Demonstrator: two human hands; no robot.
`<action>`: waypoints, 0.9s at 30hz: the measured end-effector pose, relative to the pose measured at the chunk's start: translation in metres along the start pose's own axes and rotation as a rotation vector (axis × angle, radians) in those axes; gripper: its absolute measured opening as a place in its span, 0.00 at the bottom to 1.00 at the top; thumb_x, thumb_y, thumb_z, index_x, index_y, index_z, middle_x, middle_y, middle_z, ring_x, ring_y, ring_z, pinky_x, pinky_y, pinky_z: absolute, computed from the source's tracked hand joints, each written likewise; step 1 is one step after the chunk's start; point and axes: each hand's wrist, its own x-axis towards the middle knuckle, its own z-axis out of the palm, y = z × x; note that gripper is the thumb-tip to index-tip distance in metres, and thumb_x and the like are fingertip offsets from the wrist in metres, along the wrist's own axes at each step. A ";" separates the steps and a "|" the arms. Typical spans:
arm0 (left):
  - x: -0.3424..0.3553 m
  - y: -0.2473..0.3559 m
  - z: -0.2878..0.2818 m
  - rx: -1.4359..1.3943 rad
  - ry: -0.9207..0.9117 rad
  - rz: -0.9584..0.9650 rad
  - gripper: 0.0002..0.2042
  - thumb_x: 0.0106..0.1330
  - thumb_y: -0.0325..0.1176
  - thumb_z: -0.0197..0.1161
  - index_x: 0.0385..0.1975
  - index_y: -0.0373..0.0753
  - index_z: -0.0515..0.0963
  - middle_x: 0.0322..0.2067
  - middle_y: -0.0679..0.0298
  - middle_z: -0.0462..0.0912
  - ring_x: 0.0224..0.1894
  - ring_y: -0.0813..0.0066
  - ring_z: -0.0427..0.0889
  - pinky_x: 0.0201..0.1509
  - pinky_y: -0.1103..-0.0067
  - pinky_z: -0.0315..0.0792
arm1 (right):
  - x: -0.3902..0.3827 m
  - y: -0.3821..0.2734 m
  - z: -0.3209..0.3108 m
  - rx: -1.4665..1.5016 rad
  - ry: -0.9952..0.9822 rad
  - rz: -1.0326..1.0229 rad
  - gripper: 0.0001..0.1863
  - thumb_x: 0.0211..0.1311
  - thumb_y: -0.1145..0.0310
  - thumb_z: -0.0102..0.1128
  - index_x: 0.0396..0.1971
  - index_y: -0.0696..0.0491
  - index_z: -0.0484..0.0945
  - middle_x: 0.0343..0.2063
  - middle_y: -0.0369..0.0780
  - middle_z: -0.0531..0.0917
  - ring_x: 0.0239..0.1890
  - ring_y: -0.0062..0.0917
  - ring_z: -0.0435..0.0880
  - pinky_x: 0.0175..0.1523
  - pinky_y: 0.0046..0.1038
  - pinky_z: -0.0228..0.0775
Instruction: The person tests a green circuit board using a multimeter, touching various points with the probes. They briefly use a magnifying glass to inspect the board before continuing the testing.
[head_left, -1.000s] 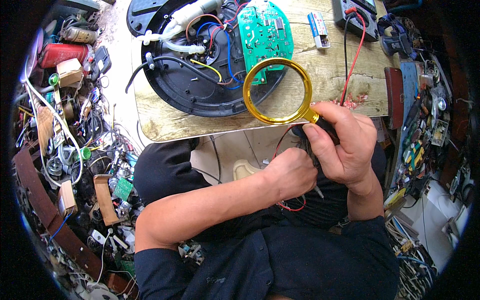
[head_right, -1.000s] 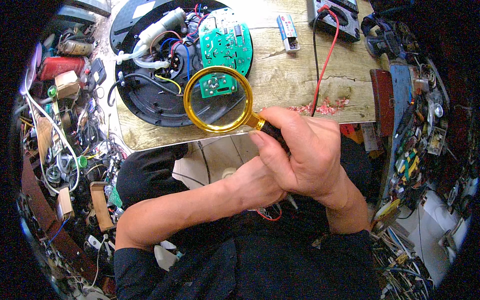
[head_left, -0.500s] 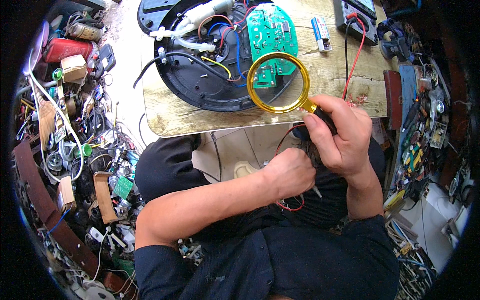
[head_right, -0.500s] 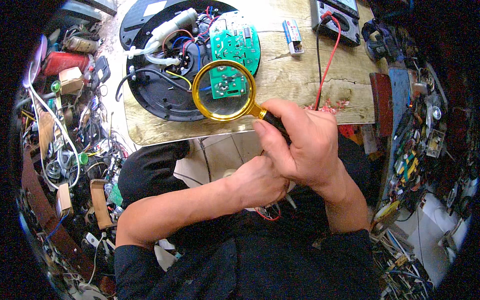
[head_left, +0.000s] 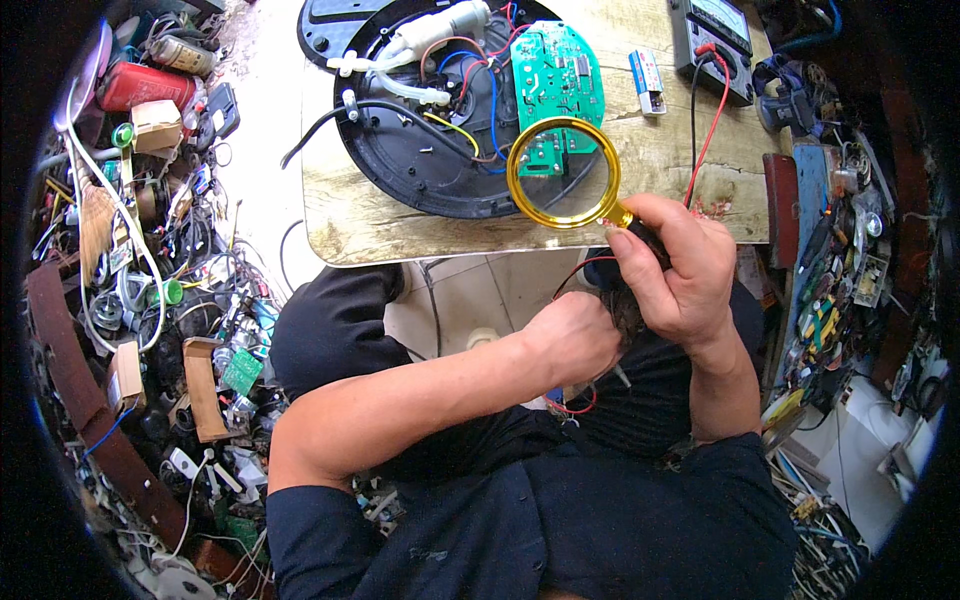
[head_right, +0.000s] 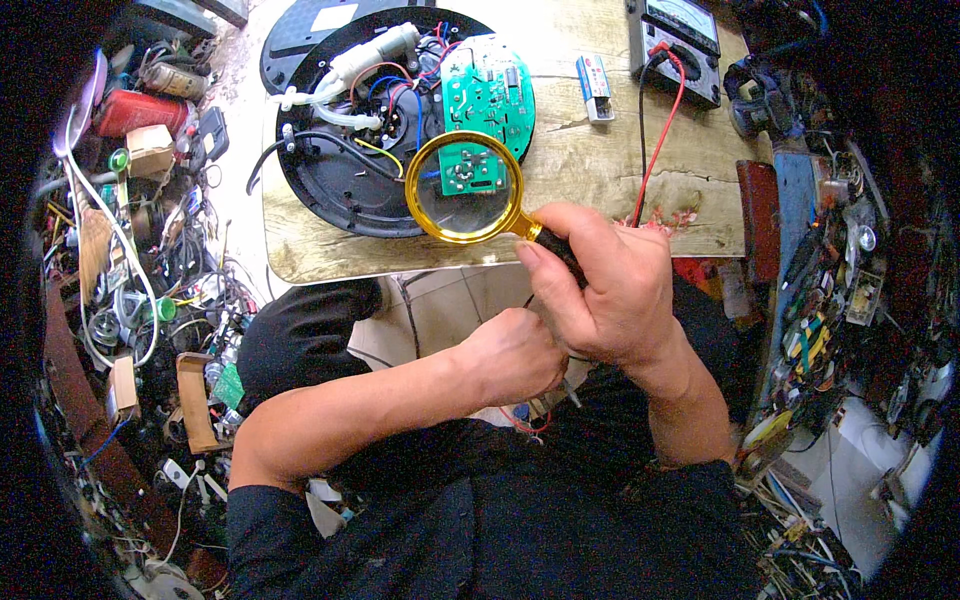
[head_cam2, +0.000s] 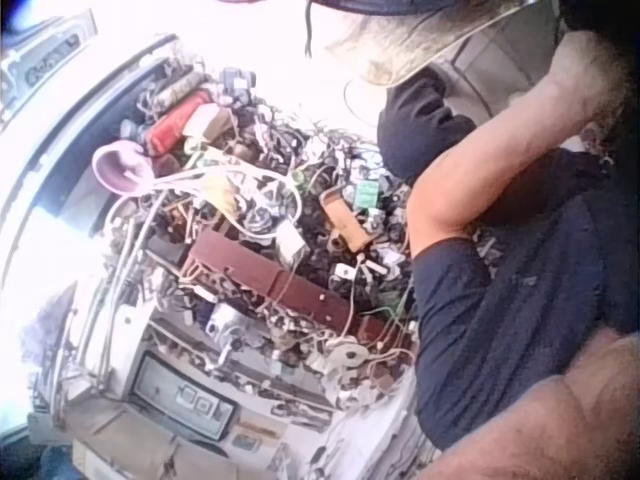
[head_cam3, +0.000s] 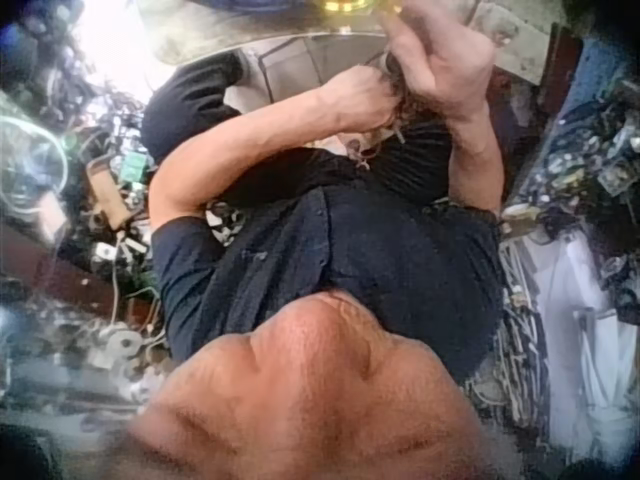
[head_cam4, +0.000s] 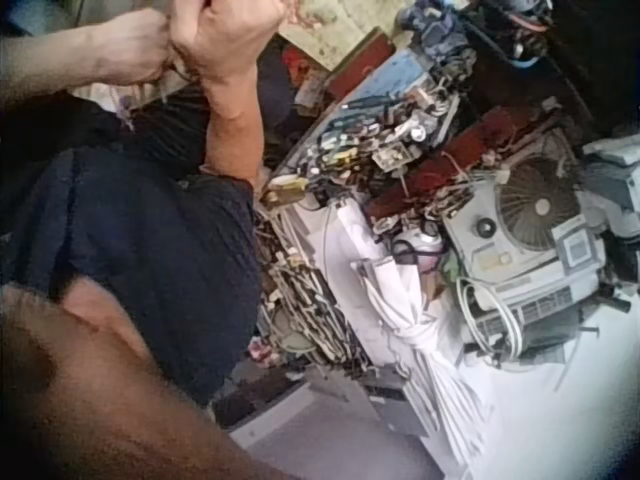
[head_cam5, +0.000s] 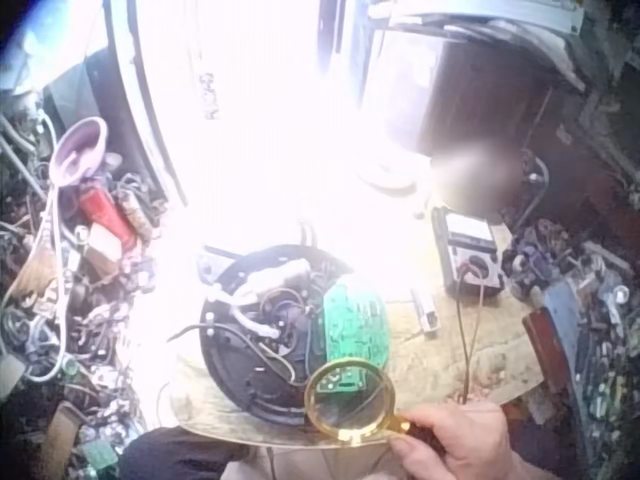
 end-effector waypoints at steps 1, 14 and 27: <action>0.000 0.000 0.000 -0.008 -0.024 -0.003 0.10 0.68 0.38 0.65 0.32 0.49 0.93 0.37 0.66 0.94 0.44 0.65 0.93 0.45 0.66 0.85 | 0.000 0.001 0.000 0.002 0.005 -0.008 0.13 0.67 0.76 0.74 0.49 0.61 0.85 0.25 0.42 0.87 0.23 0.31 0.86 0.31 0.31 0.74; 0.000 0.003 0.005 0.081 0.016 0.116 0.08 0.66 0.37 0.69 0.33 0.47 0.94 0.35 0.65 0.94 0.39 0.63 0.93 0.41 0.67 0.84 | -0.002 0.004 -0.002 0.002 0.001 -0.031 0.13 0.66 0.78 0.73 0.49 0.62 0.85 0.29 0.44 0.90 0.24 0.31 0.88 0.32 0.29 0.76; 0.009 0.007 0.022 0.013 -0.146 0.063 0.23 0.74 0.42 0.58 0.64 0.39 0.86 0.69 0.54 0.82 0.76 0.52 0.75 0.82 0.57 0.63 | -0.003 0.002 -0.006 0.022 -0.003 -0.044 0.15 0.63 0.77 0.75 0.48 0.63 0.85 0.33 0.47 0.91 0.27 0.33 0.89 0.35 0.30 0.78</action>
